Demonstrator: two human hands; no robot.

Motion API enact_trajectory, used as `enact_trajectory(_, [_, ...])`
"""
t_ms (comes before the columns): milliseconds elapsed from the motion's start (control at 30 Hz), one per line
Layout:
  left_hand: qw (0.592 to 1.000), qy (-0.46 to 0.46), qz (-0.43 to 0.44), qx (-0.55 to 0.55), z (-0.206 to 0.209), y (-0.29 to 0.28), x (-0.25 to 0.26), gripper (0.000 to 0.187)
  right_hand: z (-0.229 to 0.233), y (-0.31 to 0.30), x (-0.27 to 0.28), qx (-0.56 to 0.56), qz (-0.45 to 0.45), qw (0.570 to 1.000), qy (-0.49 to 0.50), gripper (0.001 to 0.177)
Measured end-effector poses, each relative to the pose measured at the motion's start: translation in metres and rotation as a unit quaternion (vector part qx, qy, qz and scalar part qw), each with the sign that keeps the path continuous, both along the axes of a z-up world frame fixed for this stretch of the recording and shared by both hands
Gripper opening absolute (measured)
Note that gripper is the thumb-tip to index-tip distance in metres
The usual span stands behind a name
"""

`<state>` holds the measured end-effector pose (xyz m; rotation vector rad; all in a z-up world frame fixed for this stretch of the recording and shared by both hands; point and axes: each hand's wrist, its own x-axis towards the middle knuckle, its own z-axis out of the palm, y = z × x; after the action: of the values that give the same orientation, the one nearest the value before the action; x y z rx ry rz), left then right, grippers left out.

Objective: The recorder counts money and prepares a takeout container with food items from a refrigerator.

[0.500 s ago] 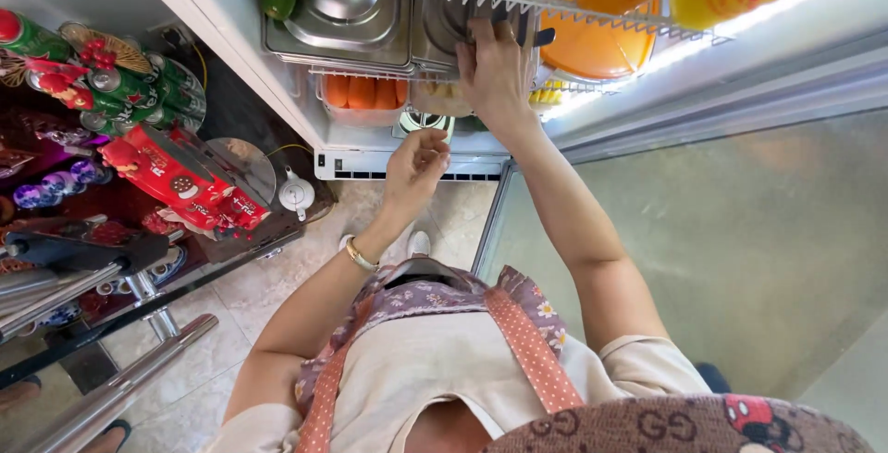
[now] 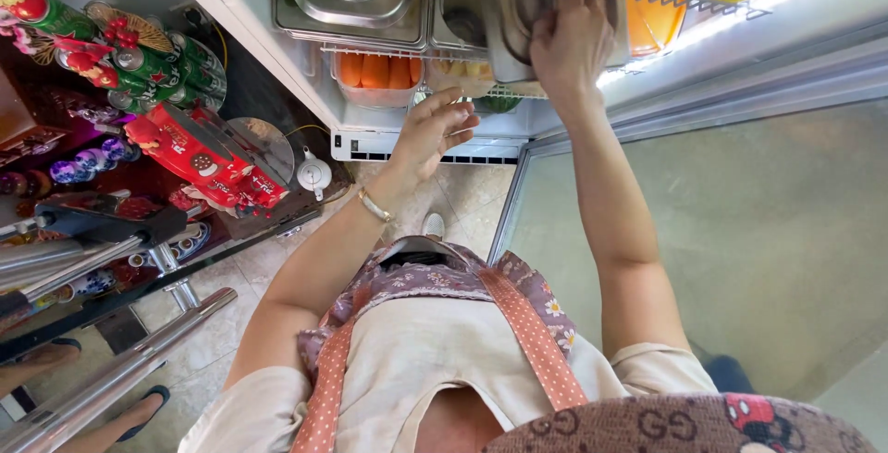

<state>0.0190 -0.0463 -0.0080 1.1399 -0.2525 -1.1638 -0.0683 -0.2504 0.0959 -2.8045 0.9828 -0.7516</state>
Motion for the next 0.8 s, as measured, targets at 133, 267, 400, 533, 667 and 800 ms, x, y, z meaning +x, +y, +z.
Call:
enact_trajectory(133, [0.974, 0.223, 0.024, -0.041, -0.009, -0.036, 0.008, 0.048, -0.004, -0.036, -0.049, -0.006, -0.052, 0.996, -0.068, 0.033])
enact_trajectory(267, [0.964, 0.254, 0.058, -0.051, -0.01, -0.064, 0.01, 0.049, -0.066, -0.143, -0.088, 0.144, -0.216, 0.964, -0.057, 0.025])
enact_trajectory(400, [0.957, 0.265, 0.079, -0.085, -0.019, -0.081, 0.007, 0.041, -0.051, -0.147, -0.077, 0.152, -0.249, 0.955, -0.061, 0.023])
enact_trajectory(533, [0.956, 0.262, 0.099, -0.089, -0.023, -0.09, 0.003, 0.03, -0.053, -0.157, -0.064, 0.056, -0.161, 0.982, -0.077, 0.017])
enact_trajectory(667, [0.968, 0.227, 0.097, -0.05, -0.025, -0.094, 0.001, 0.036, -0.086, -0.196, -0.055, 0.001, -0.172, 0.985, -0.021, 0.032])
enact_trajectory(800, [0.961, 0.242, 0.118, -0.068, -0.028, -0.106, 0.0, 0.033, -0.114, -0.213, -0.048, -0.072, -0.18, 0.981, -0.019, 0.047])
